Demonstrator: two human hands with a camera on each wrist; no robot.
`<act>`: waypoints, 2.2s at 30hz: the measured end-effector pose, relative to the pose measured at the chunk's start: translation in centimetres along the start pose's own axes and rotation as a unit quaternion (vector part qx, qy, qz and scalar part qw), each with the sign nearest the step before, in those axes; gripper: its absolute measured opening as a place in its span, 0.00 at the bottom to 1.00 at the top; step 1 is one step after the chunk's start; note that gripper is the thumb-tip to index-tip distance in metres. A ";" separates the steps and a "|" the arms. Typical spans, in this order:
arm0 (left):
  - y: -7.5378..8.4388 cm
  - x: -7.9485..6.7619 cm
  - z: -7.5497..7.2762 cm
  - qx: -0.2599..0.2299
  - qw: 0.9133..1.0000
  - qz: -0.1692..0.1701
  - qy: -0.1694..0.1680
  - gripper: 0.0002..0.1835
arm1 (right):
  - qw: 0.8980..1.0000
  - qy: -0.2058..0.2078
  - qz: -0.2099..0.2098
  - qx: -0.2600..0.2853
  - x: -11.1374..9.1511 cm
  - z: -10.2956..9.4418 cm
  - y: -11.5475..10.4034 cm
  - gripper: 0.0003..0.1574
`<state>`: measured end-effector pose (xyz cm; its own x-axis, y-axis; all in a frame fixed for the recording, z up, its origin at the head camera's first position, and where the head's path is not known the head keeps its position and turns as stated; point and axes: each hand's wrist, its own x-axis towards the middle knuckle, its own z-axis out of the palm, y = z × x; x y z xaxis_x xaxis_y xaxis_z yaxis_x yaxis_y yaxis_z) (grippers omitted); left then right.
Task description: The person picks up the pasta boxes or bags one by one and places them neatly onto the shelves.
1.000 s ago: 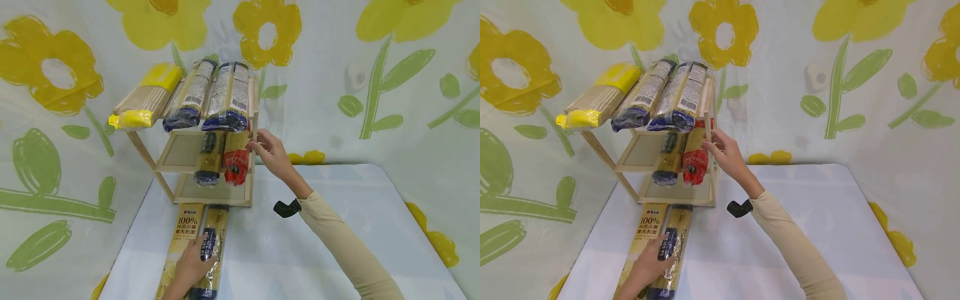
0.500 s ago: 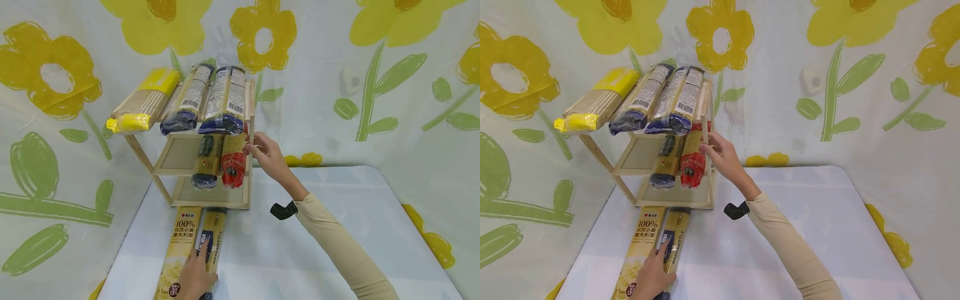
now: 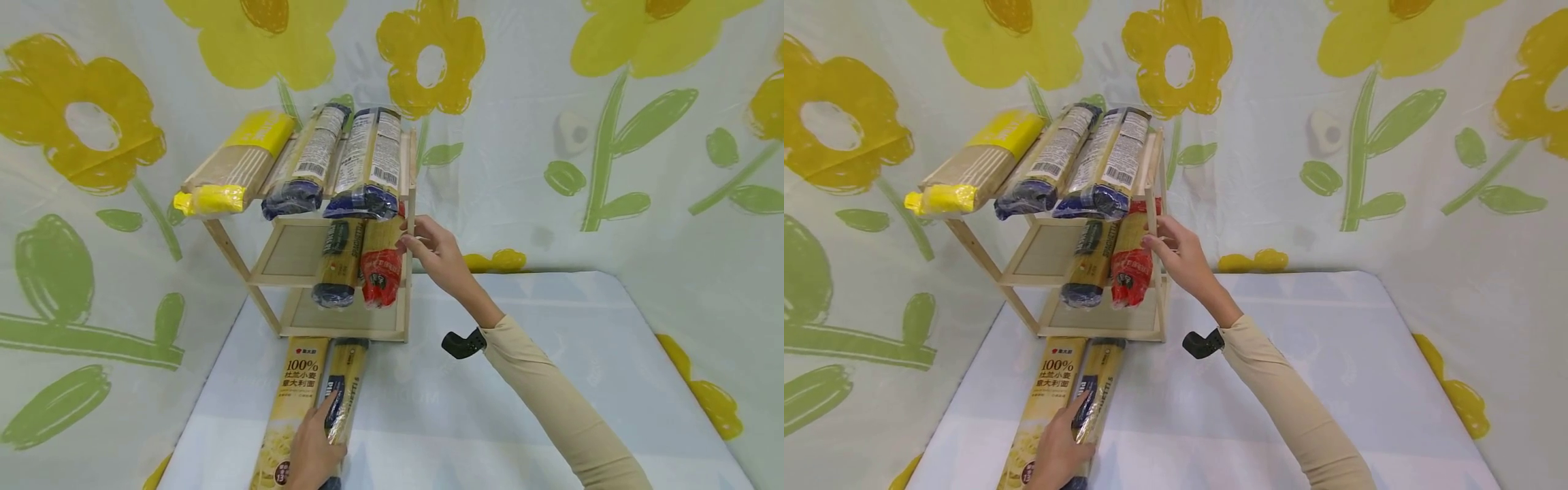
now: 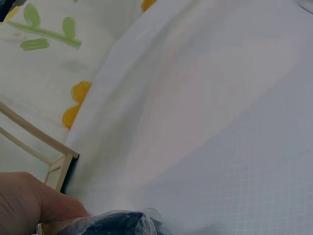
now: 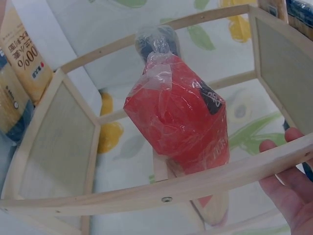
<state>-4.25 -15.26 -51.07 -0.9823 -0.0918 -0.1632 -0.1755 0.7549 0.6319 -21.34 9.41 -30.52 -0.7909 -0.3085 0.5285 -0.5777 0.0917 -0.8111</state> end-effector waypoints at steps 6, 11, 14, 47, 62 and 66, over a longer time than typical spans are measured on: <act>0.3 -0.4 -1.2 -0.016 1.000 -0.010 0.006 0.51 | 1.000 0.000 0.006 -0.015 -0.1 -0.1 -0.4 0.10; 0.8 -0.7 -3.3 -0.025 1.000 -0.007 0.015 0.50 | 1.000 0.003 0.010 -0.014 -0.1 -0.2 -0.4 0.10; 1.3 -0.9 -4.7 -0.022 0.999 -0.005 0.025 0.49 | 1.000 0.003 0.009 -0.012 -0.1 -0.1 -0.4 0.10; 4.8 -3.3 -17.5 0.048 0.997 -0.052 -0.020 0.53 | 1.000 0.000 0.012 -0.007 -0.2 -0.3 -0.6 0.14; 6.3 -0.9 -20.9 0.089 0.991 0.075 0.066 0.49 | 1.000 0.003 0.006 -0.021 -0.1 -0.2 -0.7 0.12; 7.0 0.5 -21.2 0.094 0.984 0.111 0.099 0.48 | 1.000 0.002 0.005 -0.017 -0.1 -0.2 -0.8 0.12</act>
<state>-7.39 -23.80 -30.62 -0.9918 -0.0222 0.1259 0.0415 0.8755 0.4815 -20.82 9.55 -29.88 -0.7981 -0.3031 0.5208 -0.5756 0.1279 -0.8077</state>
